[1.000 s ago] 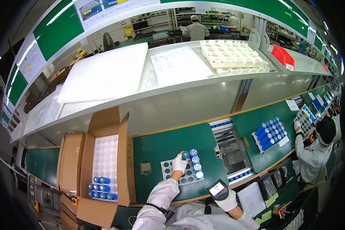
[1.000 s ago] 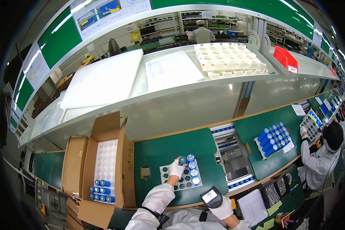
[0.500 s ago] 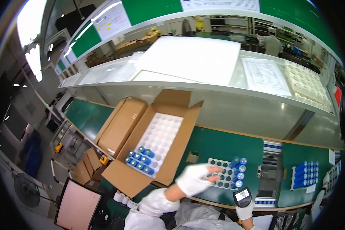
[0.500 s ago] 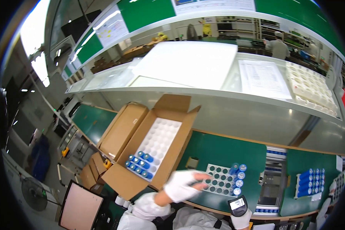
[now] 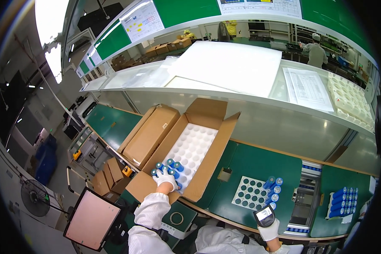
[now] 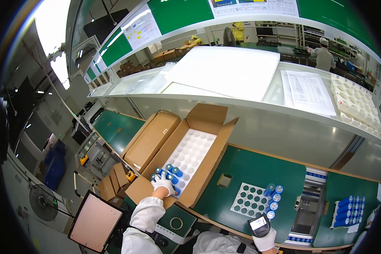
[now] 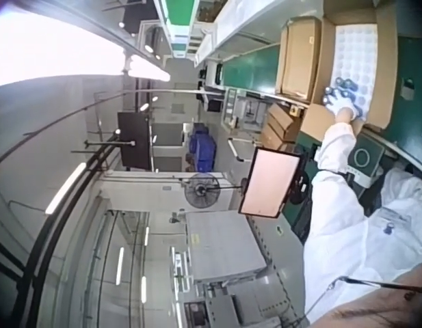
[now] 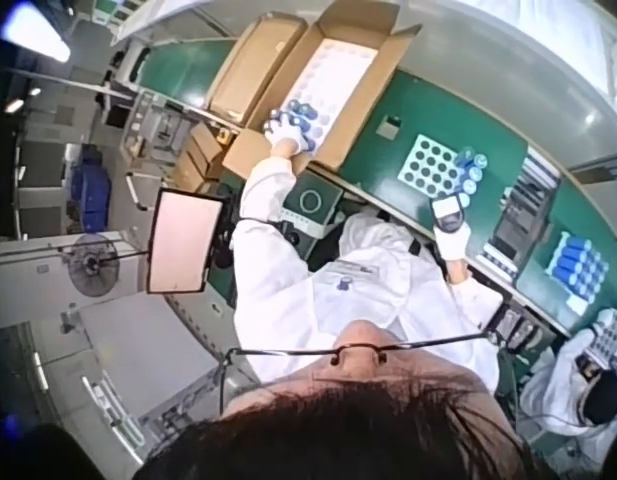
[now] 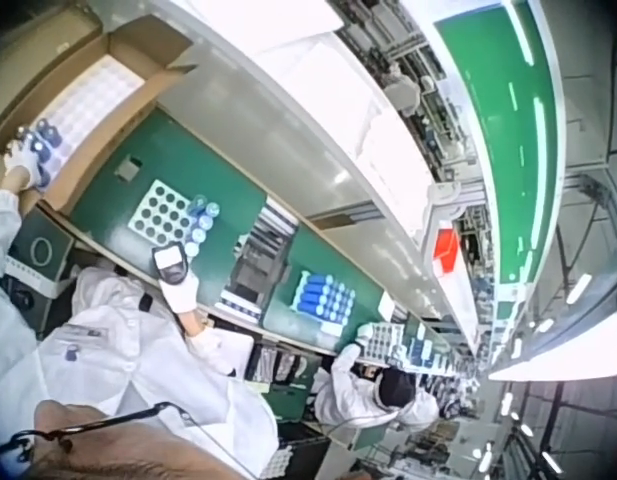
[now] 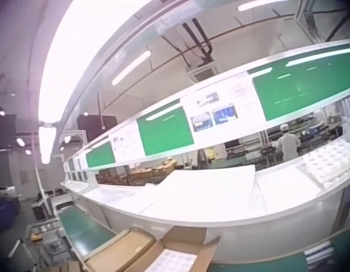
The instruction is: The person scans batteries from a box and places them into a tray before applying a label and a taped note to the tray. They then move the filled tray and box to prepare for the next cycle with a new tray.
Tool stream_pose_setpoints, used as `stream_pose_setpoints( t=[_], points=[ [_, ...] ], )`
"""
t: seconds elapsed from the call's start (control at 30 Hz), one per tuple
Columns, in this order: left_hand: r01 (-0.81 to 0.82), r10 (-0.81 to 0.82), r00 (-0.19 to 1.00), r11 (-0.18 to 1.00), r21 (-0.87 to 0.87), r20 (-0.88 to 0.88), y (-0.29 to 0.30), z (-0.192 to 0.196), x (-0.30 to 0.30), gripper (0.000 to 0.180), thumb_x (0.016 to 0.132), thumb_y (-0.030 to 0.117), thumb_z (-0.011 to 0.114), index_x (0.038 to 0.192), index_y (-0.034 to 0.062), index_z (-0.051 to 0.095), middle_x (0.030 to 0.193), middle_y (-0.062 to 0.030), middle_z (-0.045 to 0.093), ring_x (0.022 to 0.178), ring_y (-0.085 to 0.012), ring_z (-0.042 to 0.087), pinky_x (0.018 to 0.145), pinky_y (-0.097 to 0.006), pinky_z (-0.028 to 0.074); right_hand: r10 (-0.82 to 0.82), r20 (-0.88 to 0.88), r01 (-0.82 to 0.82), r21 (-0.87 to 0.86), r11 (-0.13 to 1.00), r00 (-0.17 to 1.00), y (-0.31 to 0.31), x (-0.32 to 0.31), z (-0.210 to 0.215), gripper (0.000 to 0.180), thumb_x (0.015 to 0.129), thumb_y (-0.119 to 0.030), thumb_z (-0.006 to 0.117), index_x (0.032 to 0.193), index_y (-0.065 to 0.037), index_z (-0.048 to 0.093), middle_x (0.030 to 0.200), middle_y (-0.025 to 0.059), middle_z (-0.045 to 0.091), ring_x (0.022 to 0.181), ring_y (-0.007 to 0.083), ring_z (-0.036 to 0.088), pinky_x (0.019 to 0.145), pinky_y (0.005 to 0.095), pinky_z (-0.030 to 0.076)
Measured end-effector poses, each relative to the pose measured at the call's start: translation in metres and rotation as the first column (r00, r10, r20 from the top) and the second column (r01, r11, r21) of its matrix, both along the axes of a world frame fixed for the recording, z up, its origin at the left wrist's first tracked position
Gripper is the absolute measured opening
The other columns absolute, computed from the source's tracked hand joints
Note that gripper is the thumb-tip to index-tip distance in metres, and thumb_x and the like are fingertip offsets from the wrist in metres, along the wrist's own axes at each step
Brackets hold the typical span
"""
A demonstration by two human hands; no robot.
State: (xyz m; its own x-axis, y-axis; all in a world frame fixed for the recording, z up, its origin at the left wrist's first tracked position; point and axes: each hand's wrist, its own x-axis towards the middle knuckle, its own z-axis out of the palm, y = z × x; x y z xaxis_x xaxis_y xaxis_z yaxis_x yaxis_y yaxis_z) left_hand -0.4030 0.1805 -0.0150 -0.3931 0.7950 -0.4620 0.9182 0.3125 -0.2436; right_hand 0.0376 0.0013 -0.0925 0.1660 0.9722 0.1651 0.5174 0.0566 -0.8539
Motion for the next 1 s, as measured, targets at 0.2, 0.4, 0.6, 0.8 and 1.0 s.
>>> stream_pose_setpoints(
  t=[0.2,0.4,0.6,0.8,1.0],
  points=[
    [-0.073,0.076,0.994,0.996,0.044,-0.084,0.004,-0.016,-0.001,0.098,0.069,0.045,0.080,0.149,0.0092,0.037,0.161,-0.0125,0.013,0.147,-0.0418,0.010,0.113,-0.062,0.013,-0.001,-0.085,0.001,-0.003,1.000,0.996,0.000,0.000,-0.005,0.018,0.065,-0.015,0.077,0.076,-0.004,0.067,0.069,0.0156,0.068,0.067,0.0346,0.069,0.061,0.0402,0.054],
    [0.073,-0.052,0.993,0.975,0.211,-0.107,-0.007,-0.017,-0.001,0.086,0.070,0.044,0.078,0.141,0.0046,0.048,0.149,-0.0179,0.040,0.135,-0.0389,0.041,0.111,-0.048,0.032,0.002,-0.081,-0.002,-0.002,1.000,0.997,-0.003,0.002,-0.006,0.023,0.062,-0.007,0.078,0.082,-0.003,0.068,0.074,0.0093,0.070,0.065,0.0219,0.069,0.062,0.0327,0.053],
    [-0.102,-0.050,0.938,0.906,0.411,0.343,-0.022,-0.001,-0.027,0.057,0.074,0.030,0.079,0.118,-0.0019,0.063,0.113,-0.0232,0.066,0.107,-0.0332,0.065,0.091,-0.037,0.051,-0.049,-0.096,0.047,-0.024,0.999,0.994,-0.007,0.015,-0.027,0.025,0.063,-0.007,0.078,0.085,-0.001,0.068,0.076,0.0102,0.070,0.067,0.0214,0.069,0.062,0.0325,0.053],
    [-0.826,-0.273,0.164,0.488,0.283,0.948,-0.026,-0.014,-0.044,0.053,0.091,0.024,0.068,0.131,0.0002,0.044,0.110,-0.0128,0.063,0.095,-0.0300,0.063,0.089,-0.041,0.052,-0.037,-0.108,0.032,-0.047,0.998,0.993,-0.003,0.008,-0.019,0.025,0.064,-0.008,0.078,0.086,-0.001,0.068,0.075,0.0093,0.070,0.067,0.0185,0.069,0.062,0.0317,0.053],
    [-0.532,-0.467,-0.833,0.533,-0.658,0.295,-0.008,0.015,0.024,0.047,0.092,0.055,0.056,0.098,0.0086,0.054,0.080,-0.0041,0.056,0.069,-0.0189,0.056,0.066,-0.035,0.052,0.094,-0.039,-0.092,0.036,0.995,0.995,0.005,-0.005,0.004,0.019,0.062,-0.013,0.078,0.076,-0.006,0.067,0.069,0.0125,0.068,0.066,0.0328,0.068,0.062,0.0393,0.054]
  ],
)
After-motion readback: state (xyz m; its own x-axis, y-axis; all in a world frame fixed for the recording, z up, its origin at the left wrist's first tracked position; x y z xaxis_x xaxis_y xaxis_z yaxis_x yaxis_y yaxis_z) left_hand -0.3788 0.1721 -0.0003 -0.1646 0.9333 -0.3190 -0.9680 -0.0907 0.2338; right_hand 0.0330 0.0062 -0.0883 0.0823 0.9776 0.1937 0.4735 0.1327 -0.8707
